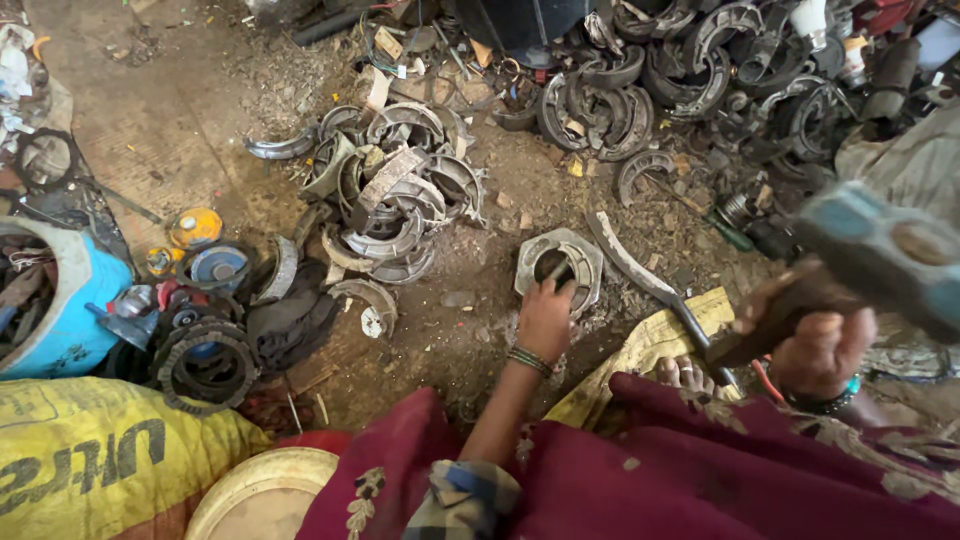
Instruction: The person sits on the ground in a scrap-metal yard and repeatedly strikes a metal part seated in a hexagonal mold with a curved blade, then switches to a hammer to hit the part, before stopping and adjusting their clothing.
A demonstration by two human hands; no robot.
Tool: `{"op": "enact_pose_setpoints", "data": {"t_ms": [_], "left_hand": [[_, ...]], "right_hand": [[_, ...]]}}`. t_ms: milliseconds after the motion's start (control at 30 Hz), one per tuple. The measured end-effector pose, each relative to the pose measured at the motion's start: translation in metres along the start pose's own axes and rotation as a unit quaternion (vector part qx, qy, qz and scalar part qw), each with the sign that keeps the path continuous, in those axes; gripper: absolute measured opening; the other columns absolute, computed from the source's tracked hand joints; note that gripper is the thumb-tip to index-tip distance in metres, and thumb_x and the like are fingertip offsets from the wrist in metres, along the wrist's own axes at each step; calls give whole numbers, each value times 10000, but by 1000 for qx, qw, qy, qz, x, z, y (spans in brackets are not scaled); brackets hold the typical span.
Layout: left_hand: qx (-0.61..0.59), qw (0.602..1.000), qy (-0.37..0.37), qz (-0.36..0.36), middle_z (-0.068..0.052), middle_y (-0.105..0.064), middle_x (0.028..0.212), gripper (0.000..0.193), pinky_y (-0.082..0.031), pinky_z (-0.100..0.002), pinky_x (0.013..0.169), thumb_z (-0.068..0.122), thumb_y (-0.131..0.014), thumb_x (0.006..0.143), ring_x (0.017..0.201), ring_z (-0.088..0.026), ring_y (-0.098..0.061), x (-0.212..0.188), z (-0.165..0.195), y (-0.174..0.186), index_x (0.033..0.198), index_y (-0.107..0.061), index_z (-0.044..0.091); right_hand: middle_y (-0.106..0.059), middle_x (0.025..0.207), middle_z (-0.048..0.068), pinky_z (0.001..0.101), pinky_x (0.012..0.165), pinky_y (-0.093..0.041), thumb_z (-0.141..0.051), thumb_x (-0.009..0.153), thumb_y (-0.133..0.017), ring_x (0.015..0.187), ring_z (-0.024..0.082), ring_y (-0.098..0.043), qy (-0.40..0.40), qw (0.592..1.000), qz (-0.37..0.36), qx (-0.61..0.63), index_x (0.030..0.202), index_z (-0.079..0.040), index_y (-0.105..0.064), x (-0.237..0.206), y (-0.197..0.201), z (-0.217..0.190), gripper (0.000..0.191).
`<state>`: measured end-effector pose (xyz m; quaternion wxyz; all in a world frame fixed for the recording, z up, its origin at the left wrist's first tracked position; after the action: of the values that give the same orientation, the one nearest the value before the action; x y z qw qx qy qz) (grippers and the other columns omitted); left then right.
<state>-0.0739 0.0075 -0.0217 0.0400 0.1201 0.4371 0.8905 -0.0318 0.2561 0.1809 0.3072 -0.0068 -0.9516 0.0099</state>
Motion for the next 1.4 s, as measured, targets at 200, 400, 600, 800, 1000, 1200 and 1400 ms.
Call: {"op": "enact_pose_setpoints", "data": {"t_ms": [200,400,600,800,1000,1200,1400], "left_hand": [[-5,1000,-12,7,-234,-619,1018,190,-508,-505,836,64,-613,939,981,-408,-622,-1,1,-16,1092,-691,-15],[28,999,-2,25,-216,-632,1040,110,-515,-480,909,70,-631,861,1037,-391,-628,1,-6,-30,873,-702,-12],[37,998,-18,40,-195,-637,1005,157,-495,-496,876,130,-617,873,1014,-379,-627,5,-6,-29,920,-708,11],[59,998,-13,29,-189,-635,996,263,-477,-511,830,133,-500,1020,973,-375,-617,7,-2,-34,1159,-670,-12],[50,998,-2,37,-191,-643,1021,241,-473,-510,864,152,-527,1023,1003,-377,-618,5,-2,-33,1044,-713,-1],[116,992,-19,53,-157,-655,1073,198,-477,-490,900,116,-586,847,1072,-342,-626,10,2,-39,945,-734,29],[45,998,-15,46,-154,-626,1014,203,-460,-509,871,152,-640,958,1037,-353,-602,10,0,-27,1111,-702,34]], "right_hand": [[-631,794,157,338,511,-554,-459,1056,-525,594,218,-645,-186,966,-67,-165,1110,-10,-638,-30,32,75,466],[-633,664,67,376,542,-500,-419,993,-538,595,208,-631,-357,814,-261,-377,1151,-31,-574,-100,-1,201,420],[-694,722,99,354,538,-549,-430,1084,-451,599,179,-672,-504,746,-121,-419,1126,2,-655,-72,27,170,479],[-652,815,48,238,536,-493,-482,1088,-460,622,126,-597,-108,982,-53,-145,1091,-34,-601,-11,26,52,470],[-677,882,118,350,605,-508,-428,1014,-548,685,206,-658,-254,920,-134,-265,1202,-22,-598,-58,15,138,451],[-701,809,183,447,690,-558,-398,1002,-551,729,283,-671,-509,757,-167,-374,1274,-82,-604,-104,14,194,420],[-690,825,116,352,504,-592,-381,999,-472,642,227,-694,-399,866,-76,-293,1304,-86,-521,-43,30,115,427]]}}
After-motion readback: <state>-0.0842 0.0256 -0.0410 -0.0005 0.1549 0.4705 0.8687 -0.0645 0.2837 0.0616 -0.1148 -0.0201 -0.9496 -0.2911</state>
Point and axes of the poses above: each hand's wrist, its own x-axis towards the middle knuckle, its own y-axis out of the back of the hand, z = x × y, the point moved 8 cm from there along x, towards the middle knuckle
